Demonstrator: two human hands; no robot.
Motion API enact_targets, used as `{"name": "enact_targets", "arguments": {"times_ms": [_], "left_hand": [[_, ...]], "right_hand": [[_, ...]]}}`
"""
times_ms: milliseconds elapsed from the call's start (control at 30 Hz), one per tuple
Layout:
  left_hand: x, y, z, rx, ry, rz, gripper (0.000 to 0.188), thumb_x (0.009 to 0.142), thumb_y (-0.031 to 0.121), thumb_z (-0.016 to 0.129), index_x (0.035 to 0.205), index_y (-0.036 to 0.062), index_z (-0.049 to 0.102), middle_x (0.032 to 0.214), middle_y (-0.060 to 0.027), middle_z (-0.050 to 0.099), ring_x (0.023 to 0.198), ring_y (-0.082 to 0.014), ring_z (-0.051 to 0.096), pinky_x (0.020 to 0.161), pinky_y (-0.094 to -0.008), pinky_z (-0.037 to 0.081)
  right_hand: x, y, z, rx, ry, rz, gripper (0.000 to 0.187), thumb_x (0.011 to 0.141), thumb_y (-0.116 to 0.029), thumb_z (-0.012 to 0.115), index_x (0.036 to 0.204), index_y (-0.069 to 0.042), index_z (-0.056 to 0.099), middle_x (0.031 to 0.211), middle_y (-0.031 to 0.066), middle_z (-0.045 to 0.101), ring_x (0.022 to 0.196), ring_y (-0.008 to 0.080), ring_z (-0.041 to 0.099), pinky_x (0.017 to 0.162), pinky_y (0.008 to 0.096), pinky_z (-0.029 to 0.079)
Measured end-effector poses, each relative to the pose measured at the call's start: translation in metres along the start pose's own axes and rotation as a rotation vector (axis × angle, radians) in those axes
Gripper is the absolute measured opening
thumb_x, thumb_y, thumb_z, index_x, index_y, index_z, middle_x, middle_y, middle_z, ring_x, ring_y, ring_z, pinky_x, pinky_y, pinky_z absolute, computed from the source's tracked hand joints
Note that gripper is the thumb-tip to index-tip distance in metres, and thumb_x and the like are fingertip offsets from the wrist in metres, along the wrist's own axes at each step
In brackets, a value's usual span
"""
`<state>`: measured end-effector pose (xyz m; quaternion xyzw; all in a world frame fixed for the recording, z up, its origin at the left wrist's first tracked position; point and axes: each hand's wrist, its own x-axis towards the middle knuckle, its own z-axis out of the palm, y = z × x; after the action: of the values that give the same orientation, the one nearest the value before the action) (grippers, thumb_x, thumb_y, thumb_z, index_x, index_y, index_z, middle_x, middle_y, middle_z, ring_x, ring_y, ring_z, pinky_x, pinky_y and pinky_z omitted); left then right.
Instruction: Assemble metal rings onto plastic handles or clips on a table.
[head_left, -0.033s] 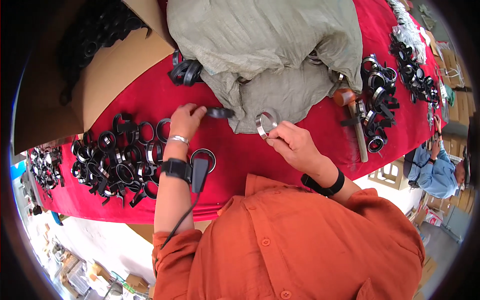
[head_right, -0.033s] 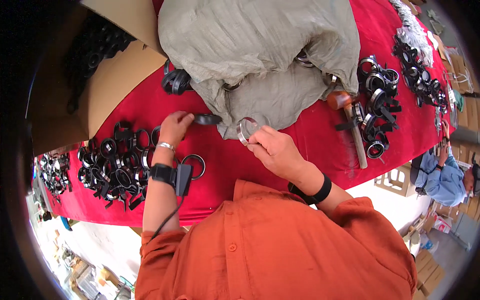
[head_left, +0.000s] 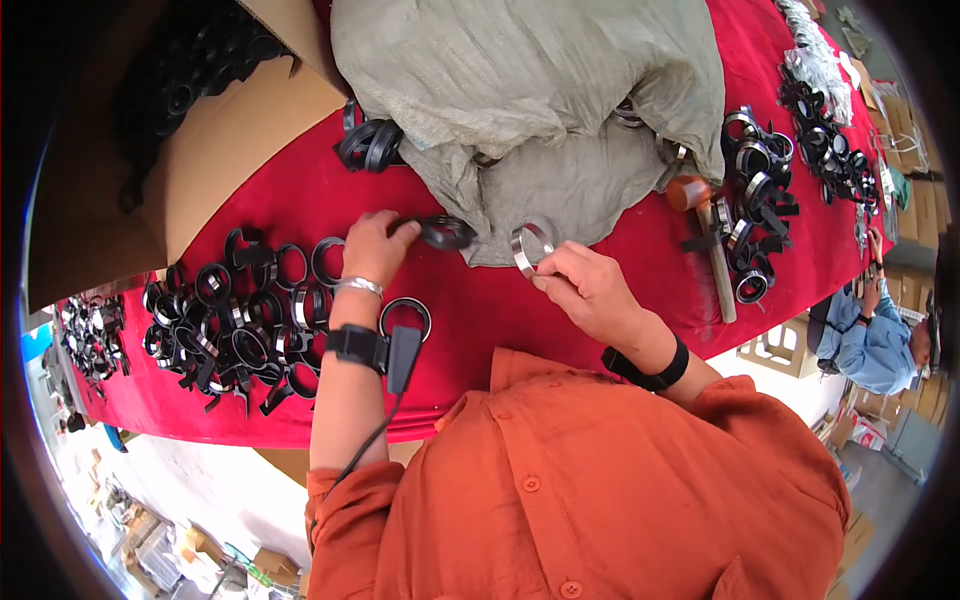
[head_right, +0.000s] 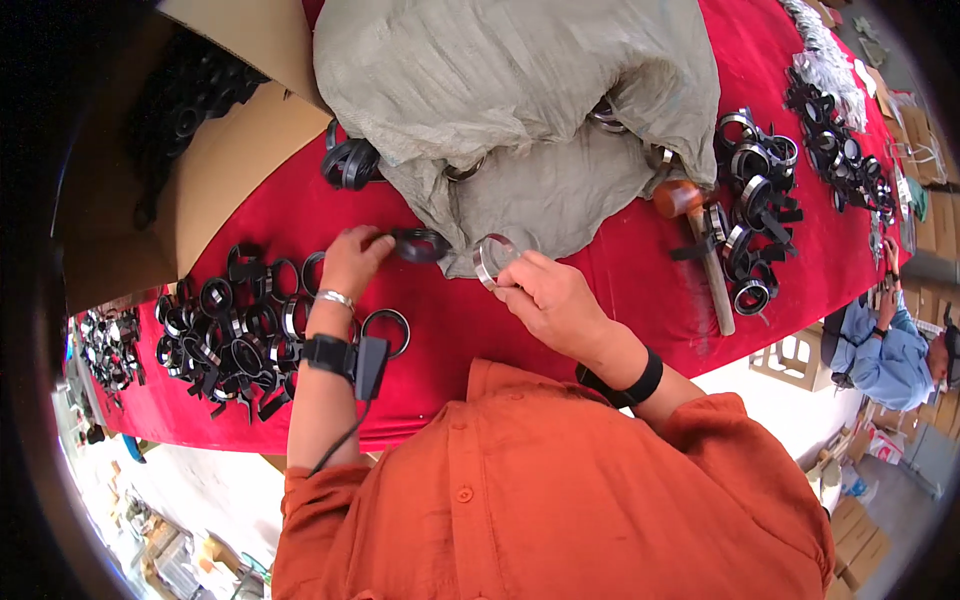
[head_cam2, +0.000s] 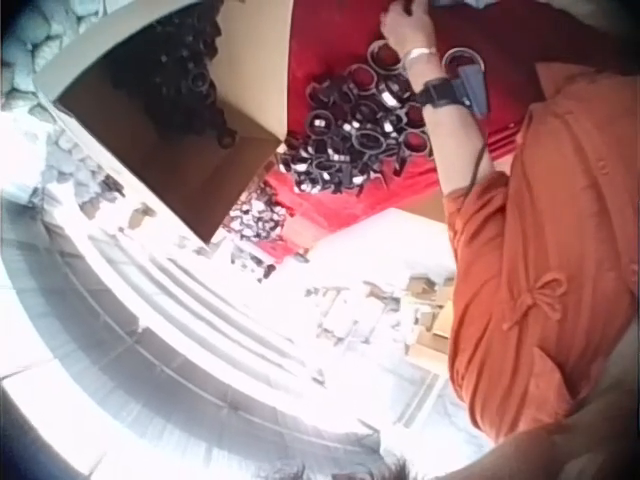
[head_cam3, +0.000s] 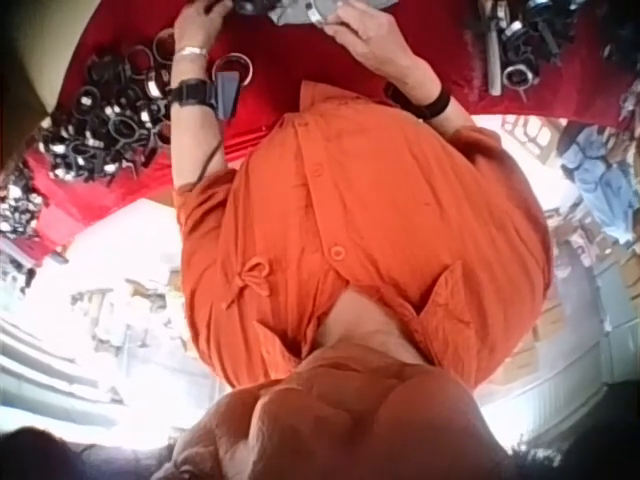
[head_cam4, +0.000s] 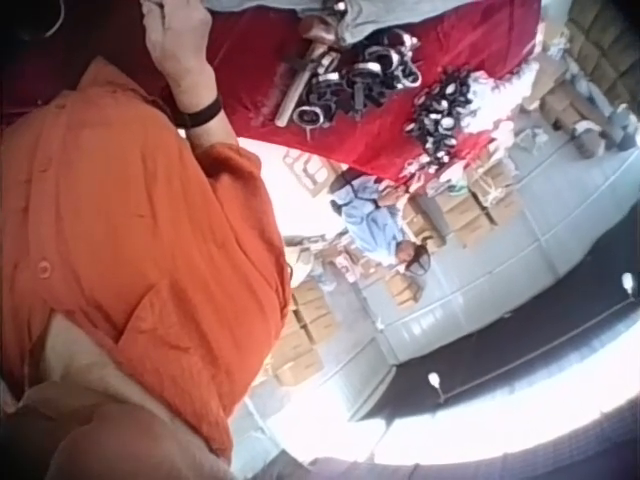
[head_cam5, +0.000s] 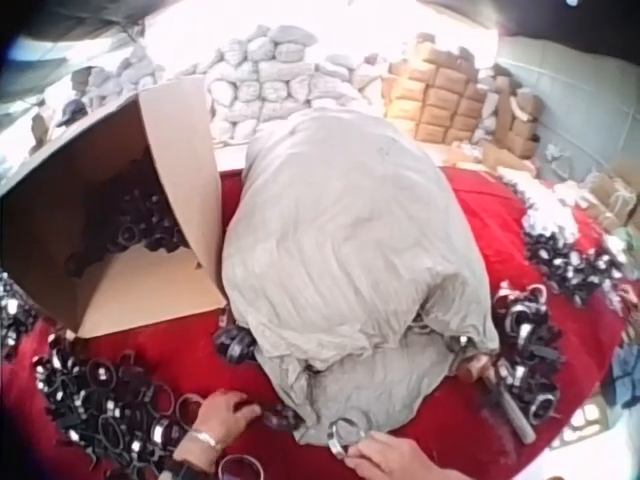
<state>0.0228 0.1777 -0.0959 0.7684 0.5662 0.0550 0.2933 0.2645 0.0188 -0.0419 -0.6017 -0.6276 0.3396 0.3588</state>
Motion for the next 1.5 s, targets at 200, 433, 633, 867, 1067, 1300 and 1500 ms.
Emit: {"name": "enact_targets", "arguments": {"times_ms": [200, 433, 633, 867, 1067, 1300, 1500], "left_hand": [[-0.04, 0.029, 0.022, 0.104, 0.034, 0.085, 0.044, 0.069, 0.031, 0.069, 0.1, 0.0012, 0.06, 0.094, -0.0187, 0.06, 0.092, -0.0366, 0.055, 0.08, -0.0431, 0.044], [-0.061, 0.049, 0.048, -0.056, -0.152, 0.015, 0.047, 0.074, 0.042, 0.062, 0.096, 0.001, 0.056, 0.084, -0.0191, 0.064, 0.083, -0.035, 0.06, 0.075, -0.0455, 0.044], [-0.069, 0.047, 0.055, -0.813, -0.407, -0.181, 0.022, 0.081, 0.016, 0.06, 0.094, -0.0012, 0.055, 0.081, -0.0084, 0.061, 0.066, -0.012, 0.057, 0.057, -0.025, 0.047], [-0.118, 0.075, 0.021, -0.964, -0.296, -0.133, 0.017, 0.083, 0.005, 0.058, 0.098, -0.0007, 0.053, 0.084, -0.0042, 0.06, 0.069, -0.0092, 0.056, 0.059, -0.0226, 0.047], [-0.134, 0.079, 0.012, -1.006, -0.217, -0.08, 0.017, 0.084, 0.008, 0.057, 0.098, -0.0015, 0.052, 0.084, -0.004, 0.06, 0.069, -0.0088, 0.055, 0.06, -0.0229, 0.048], [-0.146, 0.08, 0.009, -0.891, -0.04, -0.073, 0.023, 0.089, 0.022, 0.055, 0.083, 0.0007, 0.052, 0.066, -0.0044, 0.057, 0.053, -0.0086, 0.054, 0.048, -0.0218, 0.044], [-0.154, 0.082, -0.005, -1.137, -0.007, -0.119, 0.028, 0.094, 0.027, 0.046, 0.08, 0.0029, 0.052, 0.065, -0.0055, 0.059, 0.047, -0.0061, 0.046, 0.042, -0.0198, 0.036]], "right_hand": [[-0.003, 0.005, 0.004, 0.008, -0.014, 0.01, 0.007, 0.079, -0.007, 0.061, 0.083, -0.003, 0.057, 0.072, 0.0089, 0.051, 0.061, 0.0222, 0.052, 0.055, 0.0307, 0.041], [-0.008, 0.006, 0.011, 0.008, -0.022, -0.022, 0.007, 0.079, -0.008, 0.059, 0.082, -0.004, 0.055, 0.073, 0.0114, 0.05, 0.061, 0.0282, 0.052, 0.054, 0.0358, 0.042], [-0.005, -0.005, 0.017, -0.025, -0.011, -0.083, 0.007, 0.079, -0.008, 0.06, 0.082, -0.004, 0.055, 0.072, 0.0108, 0.05, 0.061, 0.0287, 0.053, 0.053, 0.0357, 0.043], [0.0, -0.031, 0.02, -0.099, -0.038, -0.271, 0.008, 0.077, -0.006, 0.062, 0.084, -0.004, 0.059, 0.074, 0.0087, 0.052, 0.059, 0.0239, 0.055, 0.051, 0.0319, 0.044], [-0.003, -0.042, 0.026, -0.134, -0.086, -0.35, 0.006, 0.077, -0.009, 0.06, 0.078, -0.006, 0.055, 0.071, 0.0079, 0.048, 0.059, 0.0246, 0.054, 0.049, 0.0344, 0.044], [-0.004, -0.055, 0.026, -0.077, -0.136, -0.357, 0.006, 0.078, -0.009, 0.06, 0.078, -0.006, 0.055, 0.071, 0.0089, 0.049, 0.061, 0.0262, 0.054, 0.053, 0.0352, 0.045], [0.014, -0.051, 0.006, 0.141, 0.064, -0.109, 0.018, 0.084, -0.019, 0.059, 0.091, -0.003, 0.059, 0.073, 0.009, 0.057, 0.064, 0.0206, 0.057, 0.056, 0.0308, 0.045]]}}
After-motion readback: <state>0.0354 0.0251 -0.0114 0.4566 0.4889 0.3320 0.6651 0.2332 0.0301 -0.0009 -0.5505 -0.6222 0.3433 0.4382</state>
